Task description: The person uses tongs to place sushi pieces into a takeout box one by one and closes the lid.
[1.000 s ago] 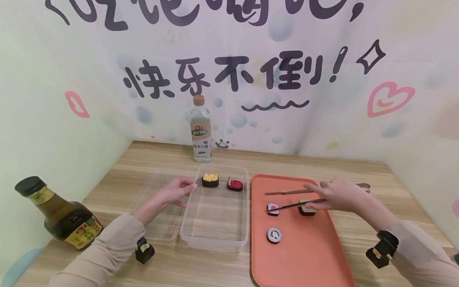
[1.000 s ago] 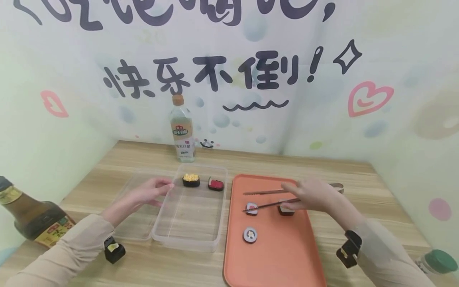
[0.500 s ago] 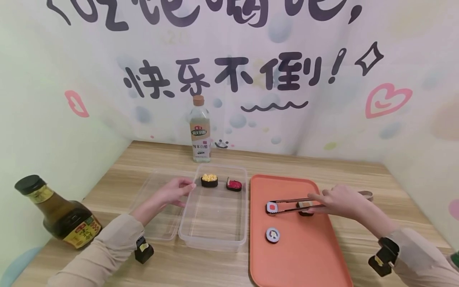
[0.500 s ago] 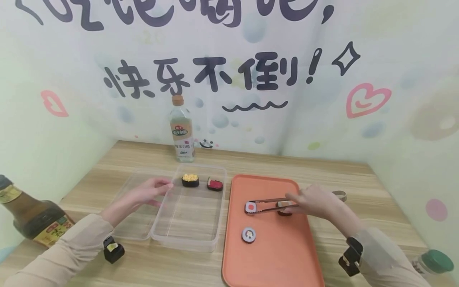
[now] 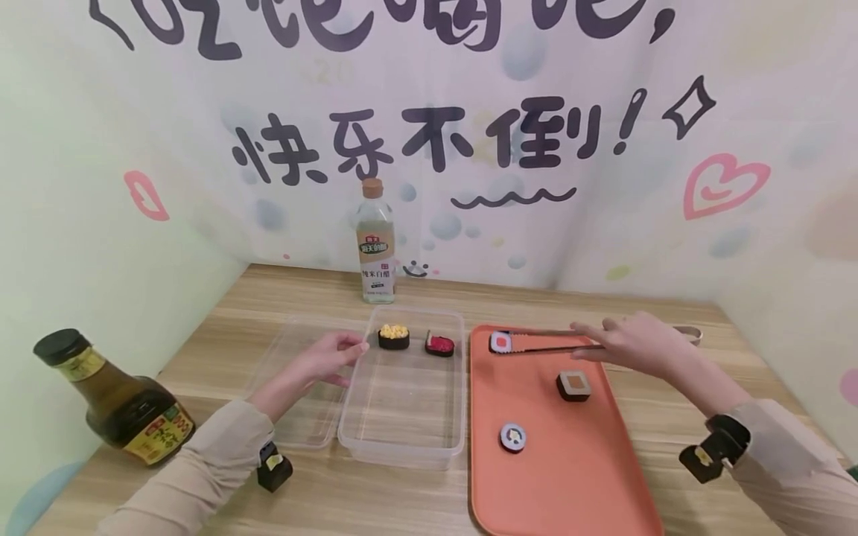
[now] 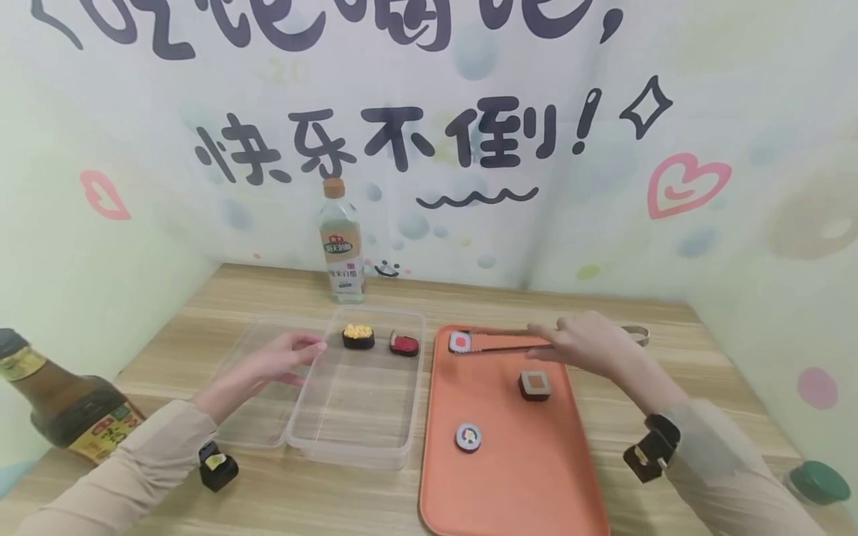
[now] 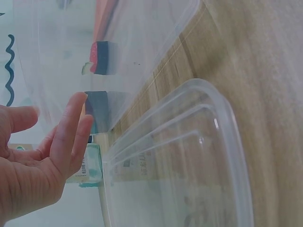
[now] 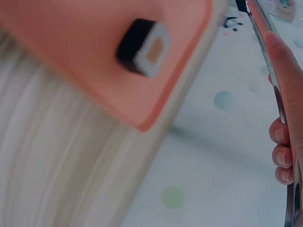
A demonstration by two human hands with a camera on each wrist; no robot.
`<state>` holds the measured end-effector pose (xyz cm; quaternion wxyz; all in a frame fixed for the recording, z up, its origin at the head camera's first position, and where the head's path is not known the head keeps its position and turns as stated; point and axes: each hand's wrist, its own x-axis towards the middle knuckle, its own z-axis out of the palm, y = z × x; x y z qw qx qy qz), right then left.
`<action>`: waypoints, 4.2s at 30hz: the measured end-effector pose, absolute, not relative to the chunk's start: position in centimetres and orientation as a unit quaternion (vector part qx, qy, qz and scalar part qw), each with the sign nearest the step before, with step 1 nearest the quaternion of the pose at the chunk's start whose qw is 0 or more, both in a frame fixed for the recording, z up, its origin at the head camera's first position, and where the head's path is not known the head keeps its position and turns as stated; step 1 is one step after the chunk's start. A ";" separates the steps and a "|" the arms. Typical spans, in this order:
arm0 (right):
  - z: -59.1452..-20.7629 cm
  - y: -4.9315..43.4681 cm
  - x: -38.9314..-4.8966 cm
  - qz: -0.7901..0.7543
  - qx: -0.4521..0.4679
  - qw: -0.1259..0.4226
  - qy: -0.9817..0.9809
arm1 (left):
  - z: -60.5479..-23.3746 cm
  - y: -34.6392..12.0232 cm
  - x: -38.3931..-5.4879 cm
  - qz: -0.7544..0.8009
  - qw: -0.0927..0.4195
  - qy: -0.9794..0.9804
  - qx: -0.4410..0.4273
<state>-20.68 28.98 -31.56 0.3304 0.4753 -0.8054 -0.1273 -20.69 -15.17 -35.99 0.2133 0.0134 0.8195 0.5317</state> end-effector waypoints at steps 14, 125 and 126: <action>-29.5 21.1 -23.3 -0.106 0.477 0.288 -0.823 | -35.9 -15.1 -20.8 0.535 0.205 0.820 0.003; -27.1 13.7 -20.9 -0.208 0.458 0.066 -0.862 | -36.1 -14.3 -20.9 0.543 0.206 0.814 -0.005; -27.2 13.4 -20.9 -0.220 0.457 0.063 -0.860 | -36.1 -14.3 -20.9 0.543 0.206 0.814 -0.005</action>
